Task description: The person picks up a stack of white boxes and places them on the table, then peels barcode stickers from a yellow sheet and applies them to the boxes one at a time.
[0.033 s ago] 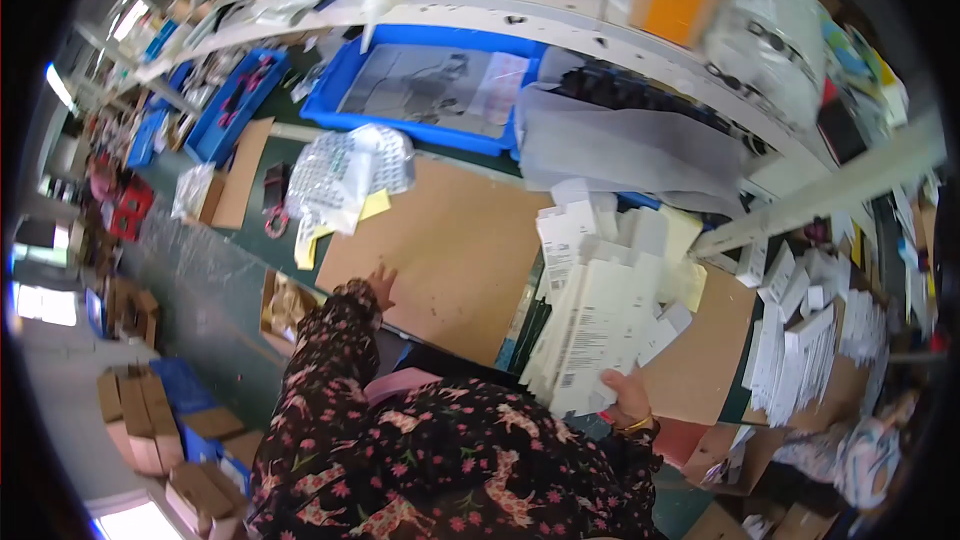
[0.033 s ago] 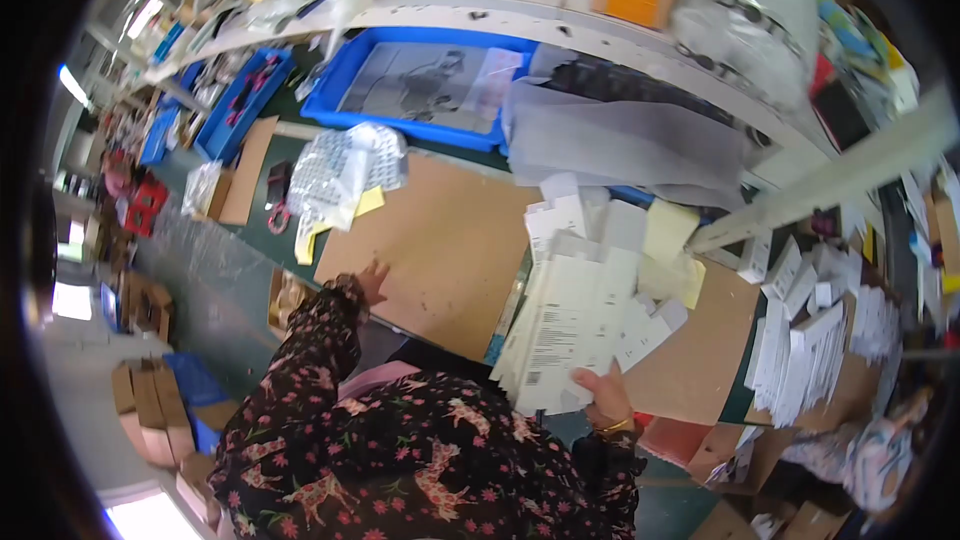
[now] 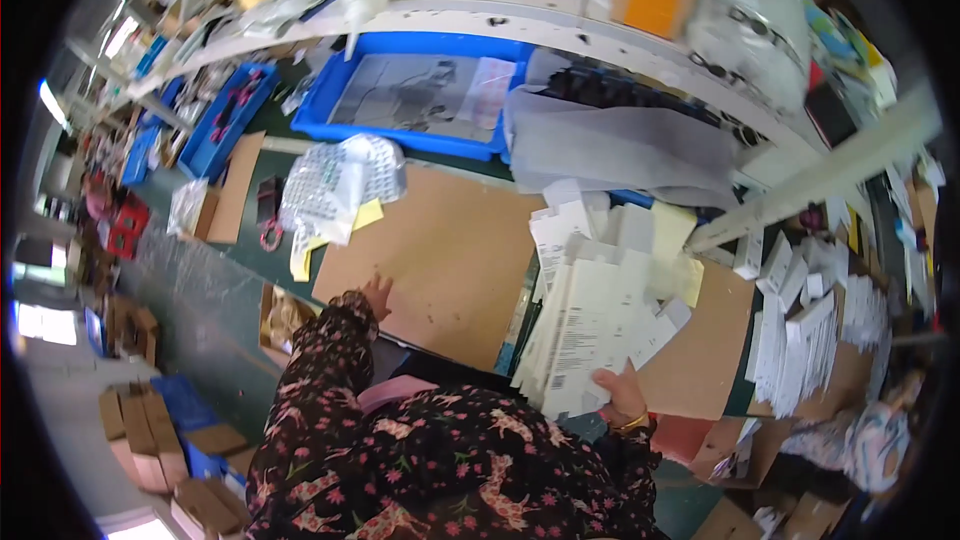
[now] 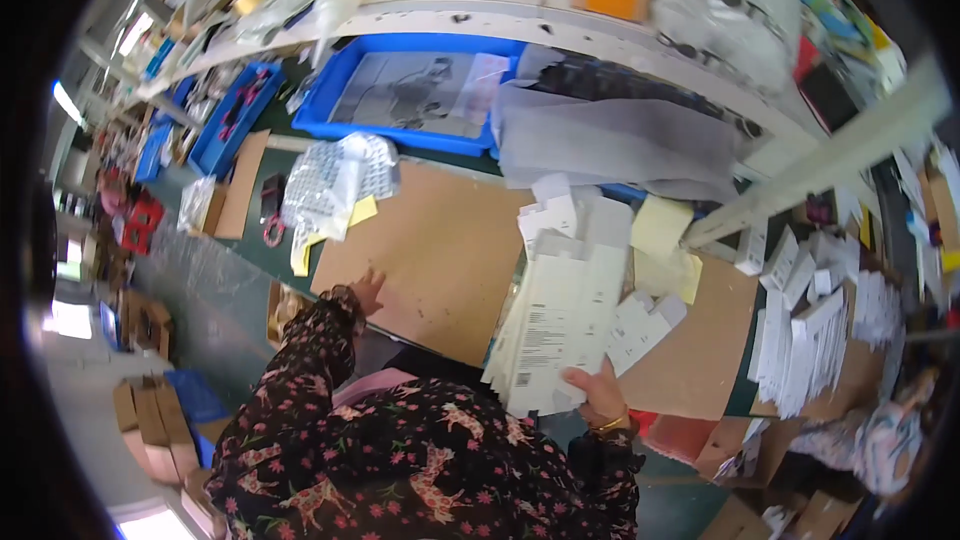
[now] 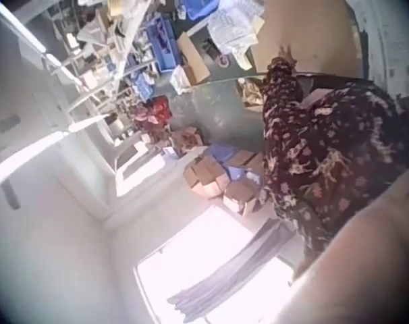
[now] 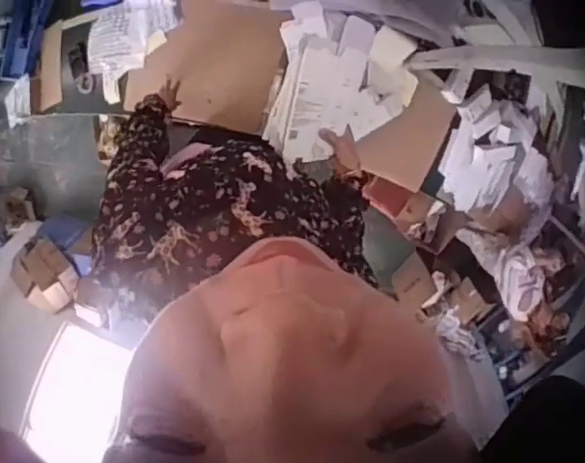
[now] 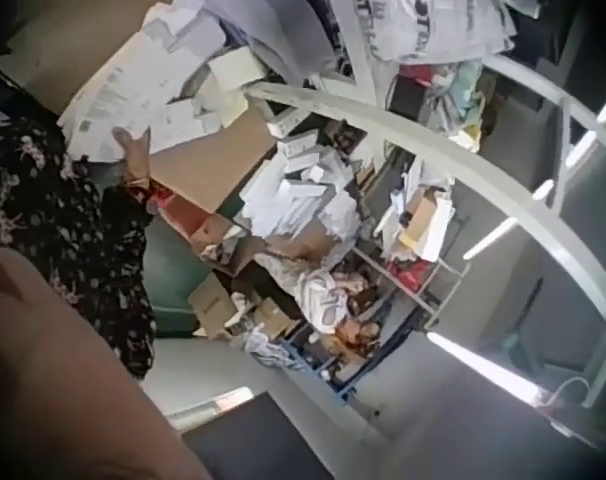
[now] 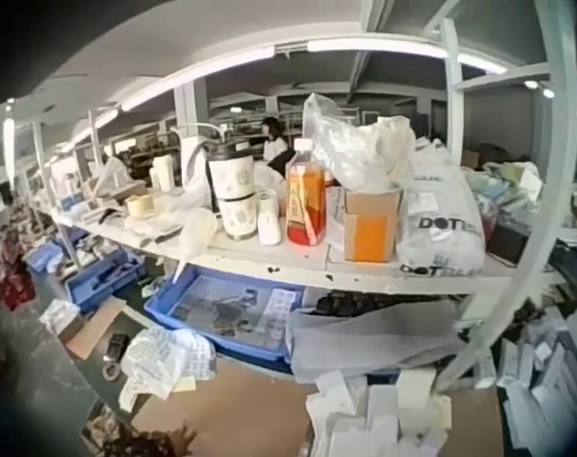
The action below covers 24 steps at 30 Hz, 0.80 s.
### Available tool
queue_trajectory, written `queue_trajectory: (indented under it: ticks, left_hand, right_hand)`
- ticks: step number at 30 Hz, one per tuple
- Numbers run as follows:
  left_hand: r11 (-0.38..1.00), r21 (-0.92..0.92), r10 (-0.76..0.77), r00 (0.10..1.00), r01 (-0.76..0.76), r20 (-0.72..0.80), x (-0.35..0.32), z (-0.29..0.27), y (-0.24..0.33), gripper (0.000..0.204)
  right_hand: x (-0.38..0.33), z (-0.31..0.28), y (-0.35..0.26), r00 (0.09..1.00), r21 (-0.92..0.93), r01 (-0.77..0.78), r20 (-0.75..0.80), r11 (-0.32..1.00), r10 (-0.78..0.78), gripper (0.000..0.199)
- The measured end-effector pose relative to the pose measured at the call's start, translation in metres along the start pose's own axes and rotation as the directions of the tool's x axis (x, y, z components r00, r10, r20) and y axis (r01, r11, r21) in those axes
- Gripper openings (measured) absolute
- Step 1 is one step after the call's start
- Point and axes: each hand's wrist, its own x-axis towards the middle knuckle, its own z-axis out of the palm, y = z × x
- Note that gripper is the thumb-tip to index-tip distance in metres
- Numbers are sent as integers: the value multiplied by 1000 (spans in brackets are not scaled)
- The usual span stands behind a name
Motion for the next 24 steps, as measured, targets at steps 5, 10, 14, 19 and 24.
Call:
queue_trajectory:
  ticks: [5, 10, 14, 19, 24]
  left_hand:
    - [1000, -13, -2, 995, 3, 99, 4, -27, 14, 82]
    - [971, 149, 177, 981, -186, 74, 8, -17, -10, 84]
    - [937, 183, 283, 954, -298, 104, 0, -23, -30, 84]
    - [894, 264, 377, 926, -362, -8, -8, -23, -30, 67]
    - [882, 259, 455, 854, -393, -251, -19, -15, -23, 49]
  right_hand:
    - [13, 33, 44, 998, -82, -18, 58, 996, 23, 70]
    - [20, 59, 88, 996, -62, 63, 65, 996, -59, 75]
    - [21, 66, 124, 993, -86, 86, 88, 993, -78, 78]
    - [42, 86, 172, 989, -192, 113, 114, 975, -92, 82]
    - [64, 102, 234, 953, -348, 292, 185, 891, -240, 85]
